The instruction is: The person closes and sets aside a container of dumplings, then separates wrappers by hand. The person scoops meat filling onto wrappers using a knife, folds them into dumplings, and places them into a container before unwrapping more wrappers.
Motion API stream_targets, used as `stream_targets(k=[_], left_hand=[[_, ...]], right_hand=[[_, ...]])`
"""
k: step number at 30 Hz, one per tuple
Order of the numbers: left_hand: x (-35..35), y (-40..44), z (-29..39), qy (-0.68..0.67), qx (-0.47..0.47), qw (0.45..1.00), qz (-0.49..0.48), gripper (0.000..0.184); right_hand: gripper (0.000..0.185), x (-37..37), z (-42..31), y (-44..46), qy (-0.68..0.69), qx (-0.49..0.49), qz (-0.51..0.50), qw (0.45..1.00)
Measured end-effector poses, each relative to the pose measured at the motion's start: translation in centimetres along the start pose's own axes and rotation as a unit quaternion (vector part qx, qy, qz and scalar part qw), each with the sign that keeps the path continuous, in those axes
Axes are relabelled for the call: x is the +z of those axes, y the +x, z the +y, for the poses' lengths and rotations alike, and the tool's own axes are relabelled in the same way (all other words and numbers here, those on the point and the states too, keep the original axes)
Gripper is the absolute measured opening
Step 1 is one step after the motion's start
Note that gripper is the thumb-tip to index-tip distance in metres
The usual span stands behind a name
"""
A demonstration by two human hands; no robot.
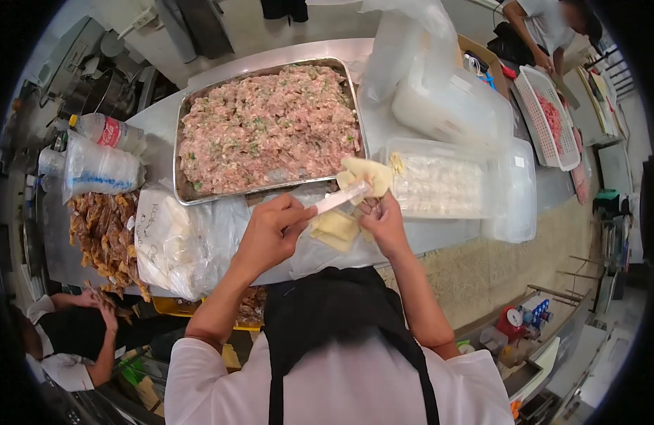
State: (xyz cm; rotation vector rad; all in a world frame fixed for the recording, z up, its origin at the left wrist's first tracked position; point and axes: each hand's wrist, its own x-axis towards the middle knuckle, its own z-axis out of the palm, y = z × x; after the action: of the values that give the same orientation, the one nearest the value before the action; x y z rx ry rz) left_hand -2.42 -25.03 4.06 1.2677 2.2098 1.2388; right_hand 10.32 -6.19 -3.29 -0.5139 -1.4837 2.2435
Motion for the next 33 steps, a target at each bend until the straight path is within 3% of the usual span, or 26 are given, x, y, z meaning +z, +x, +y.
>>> stream_targets(k=[1,2,3,4,6,7,9,12,16,18,19,21,27,31,33], left_hand=[[-0.1,-0.2,0.4,-0.002,0.003,1.0,-0.003,0.028],[0.0,-0.6,0.8,0.005,-0.015,0.999,-0.05,0.029],[-0.1,-0.8,1.1,0.013,-0.031,0.995,-0.096,0.03],[-0.3,-0.9,1.5,0.011,-0.029,0.995,-0.098,0.03],[-1.2,-0.9,2.1,0.053,-0.01,0.991,-0.121,0.031],[-2.1,-0.8,2.4,0.051,-0.009,0.991,-0.121,0.031],[-4.0,-0.7,2.7,-0.013,-0.029,0.999,-0.011,0.03],[-5.6,-0.6,2.3,-0.022,-0.068,0.996,0.058,0.029],[-5.0,-0.9,0.2,-0.059,-0.067,0.993,0.076,0.03],[-4.4,-1.3,-0.5,-0.066,-0.076,0.992,0.074,0.031],[-4.3,-1.4,-0.7,-0.07,-0.086,0.991,0.073,0.031],[-4.1,-1.5,-0.8,-0.069,-0.094,0.99,0.074,0.031],[-4.4,-2.1,-0.9,-0.045,-0.11,0.989,0.089,0.032],[-4.2,-2.7,-1.5,-0.069,-0.124,0.984,0.106,0.032],[-4.1,-2.9,-2.0,-0.062,-0.126,0.985,0.104,0.032]], right_hand=[[0.066,0.2,-0.1,-0.3,-0.001,-0.002,0.004,1.0],[0.058,0.5,-0.3,-0.7,-0.185,-0.029,0.016,0.982],[0.051,0.7,-0.8,-0.9,-0.363,-0.055,0.027,0.93],[0.051,0.1,-0.3,-1.1,-0.365,-0.055,0.031,0.929],[0.025,-1.2,1.2,-1.1,-0.405,-0.148,-0.025,0.902],[0.011,-1.2,0.6,-1.1,-0.388,-0.168,0.008,0.906],[0.011,-3.3,-0.9,-1.0,-0.377,-0.116,0.052,0.918],[0.033,-8.3,-2.5,0.1,-0.341,-0.039,0.182,0.922],[0.041,-10.6,-4.6,3.4,-0.425,-0.055,0.196,0.882],[0.037,-10.0,-5.7,4.4,-0.315,0.095,0.207,0.921],[0.037,-11.1,-4.6,5.3,-0.316,0.094,0.207,0.921],[0.027,-12.8,-2.5,7.0,-0.589,-0.129,0.117,0.789],[0.034,-10.1,-1.9,8.2,-0.518,-0.095,0.234,0.817],[0.036,-11.2,-0.5,9.3,-0.521,-0.07,0.228,0.82],[0.032,-11.4,-0.3,9.5,-0.563,-0.059,0.226,0.792]])
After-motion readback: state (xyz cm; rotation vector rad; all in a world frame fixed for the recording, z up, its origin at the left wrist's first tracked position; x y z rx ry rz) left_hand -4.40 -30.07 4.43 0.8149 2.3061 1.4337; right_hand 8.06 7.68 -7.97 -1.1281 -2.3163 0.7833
